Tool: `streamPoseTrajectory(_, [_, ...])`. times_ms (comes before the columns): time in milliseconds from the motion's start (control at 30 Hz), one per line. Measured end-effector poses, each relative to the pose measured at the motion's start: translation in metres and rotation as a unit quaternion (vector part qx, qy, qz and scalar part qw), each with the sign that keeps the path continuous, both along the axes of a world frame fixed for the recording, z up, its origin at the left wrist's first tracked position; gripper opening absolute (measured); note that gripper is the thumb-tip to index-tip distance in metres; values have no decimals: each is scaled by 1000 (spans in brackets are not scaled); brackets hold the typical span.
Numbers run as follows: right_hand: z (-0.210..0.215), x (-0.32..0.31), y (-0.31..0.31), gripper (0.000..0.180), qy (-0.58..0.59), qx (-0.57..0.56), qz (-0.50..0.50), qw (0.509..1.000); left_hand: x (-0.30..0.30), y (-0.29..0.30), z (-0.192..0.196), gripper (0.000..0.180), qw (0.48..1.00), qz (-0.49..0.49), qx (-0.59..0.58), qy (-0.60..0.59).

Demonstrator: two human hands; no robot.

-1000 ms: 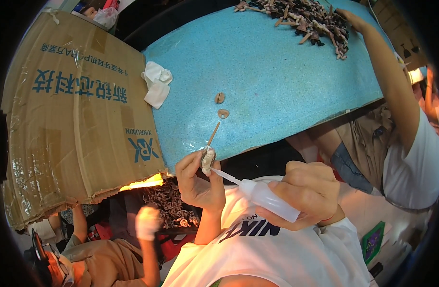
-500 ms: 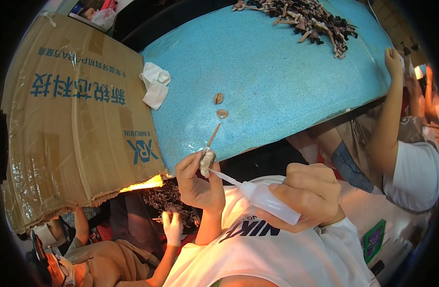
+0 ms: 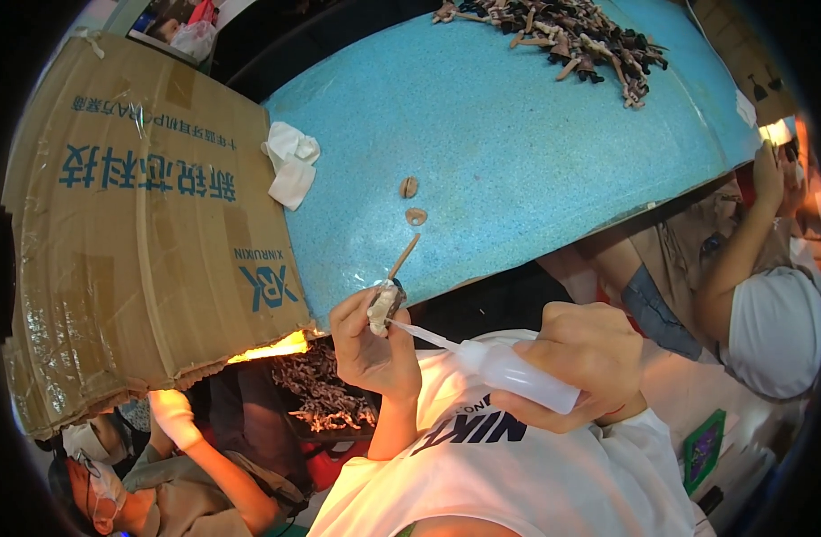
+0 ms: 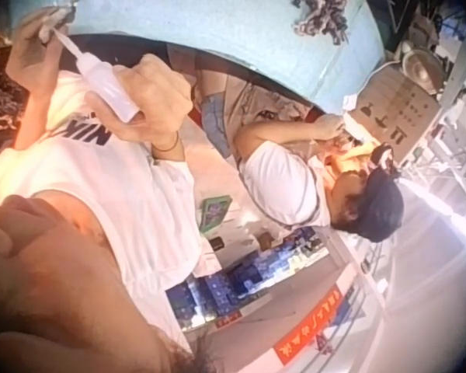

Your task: The person glues small plastic parts onto plastic figures by hand, taking the parts from a cardboard box and applying glue from a bottle.

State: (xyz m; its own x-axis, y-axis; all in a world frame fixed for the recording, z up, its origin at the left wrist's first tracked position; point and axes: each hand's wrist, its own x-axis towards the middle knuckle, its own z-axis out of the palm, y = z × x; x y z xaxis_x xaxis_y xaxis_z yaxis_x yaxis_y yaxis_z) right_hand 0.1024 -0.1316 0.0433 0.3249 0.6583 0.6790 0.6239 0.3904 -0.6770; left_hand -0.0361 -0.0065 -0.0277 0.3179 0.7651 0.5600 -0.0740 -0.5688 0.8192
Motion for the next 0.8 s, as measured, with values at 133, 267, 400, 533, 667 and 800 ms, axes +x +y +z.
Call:
streamPoseTrajectory(133, [0,-2,-2,36,29,24,-48,998,2,-2,1,36,1000,-9,-24,-15])
streamPoseTrajectory(267, [-3,2,-3,38,21,-8,-19,1000,1,-3,2,35,1000,-11,-23,-11])
streamPoseTrajectory(400, [-3,3,0,36,3,-10,-4,1000,1,-3,0,35,1000,-13,-13,-5])
streamPoseTrajectory(533, [1,2,1,36,-22,-19,-10,1000,0,-3,0,30,1000,-13,-10,10])
streamPoseTrajectory(667, [0,1,3,31,-39,13,-12,999,2,-4,0,26,1000,-16,-5,3])
streamPoseTrajectory(800, [2,2,3,31,-44,8,-9,999,1,-4,0,26,1000,-16,-12,8])
